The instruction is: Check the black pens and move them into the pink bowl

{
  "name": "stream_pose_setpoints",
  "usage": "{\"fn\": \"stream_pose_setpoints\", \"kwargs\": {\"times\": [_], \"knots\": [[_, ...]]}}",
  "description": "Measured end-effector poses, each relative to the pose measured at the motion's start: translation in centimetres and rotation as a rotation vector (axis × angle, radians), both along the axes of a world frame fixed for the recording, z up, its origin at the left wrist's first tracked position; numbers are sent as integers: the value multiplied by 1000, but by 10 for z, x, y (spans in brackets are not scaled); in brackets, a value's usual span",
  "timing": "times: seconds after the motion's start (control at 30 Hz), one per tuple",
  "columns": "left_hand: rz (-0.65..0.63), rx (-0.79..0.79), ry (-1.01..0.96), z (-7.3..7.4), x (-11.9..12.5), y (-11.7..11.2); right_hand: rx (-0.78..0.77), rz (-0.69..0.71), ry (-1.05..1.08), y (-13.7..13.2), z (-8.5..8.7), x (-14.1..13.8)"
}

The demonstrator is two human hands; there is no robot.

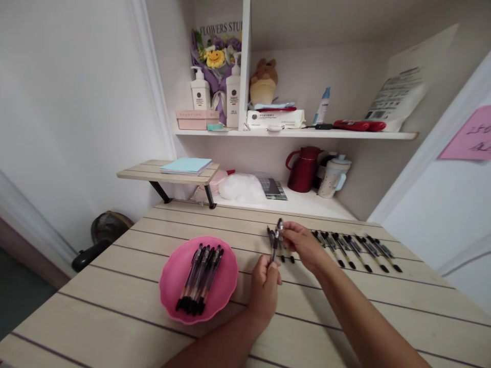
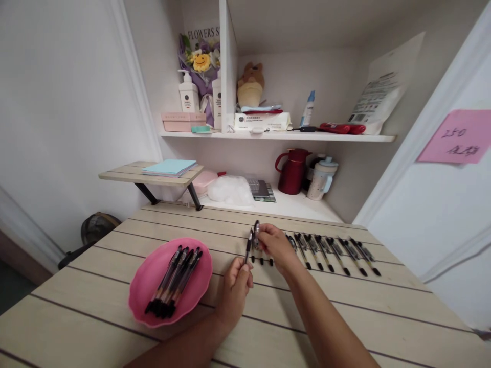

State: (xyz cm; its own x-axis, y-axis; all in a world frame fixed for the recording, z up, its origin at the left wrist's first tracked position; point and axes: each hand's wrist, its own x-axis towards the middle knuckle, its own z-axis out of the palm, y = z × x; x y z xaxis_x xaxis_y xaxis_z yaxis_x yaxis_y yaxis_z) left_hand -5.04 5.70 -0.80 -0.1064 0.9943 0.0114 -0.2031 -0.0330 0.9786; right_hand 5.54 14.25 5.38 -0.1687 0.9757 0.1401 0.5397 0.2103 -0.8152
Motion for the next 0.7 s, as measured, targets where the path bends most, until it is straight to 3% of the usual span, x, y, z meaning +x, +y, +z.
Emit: {"fn": "stream_pose_setpoints", "kwargs": {"times": [0.1,0.17,0.33,0.7], "knots": [[-104,78,59,0,4,-4,-64,-7,632,-15,7,26],[-138,118,108,1,4,-7,-57,-15,845,-24,10,34],[-156,161,192,2,1,-7,-11,-16,875,-35,14,33],[-141,164,230,2,1,-6,-24,73,700,-42,7,28]]}}
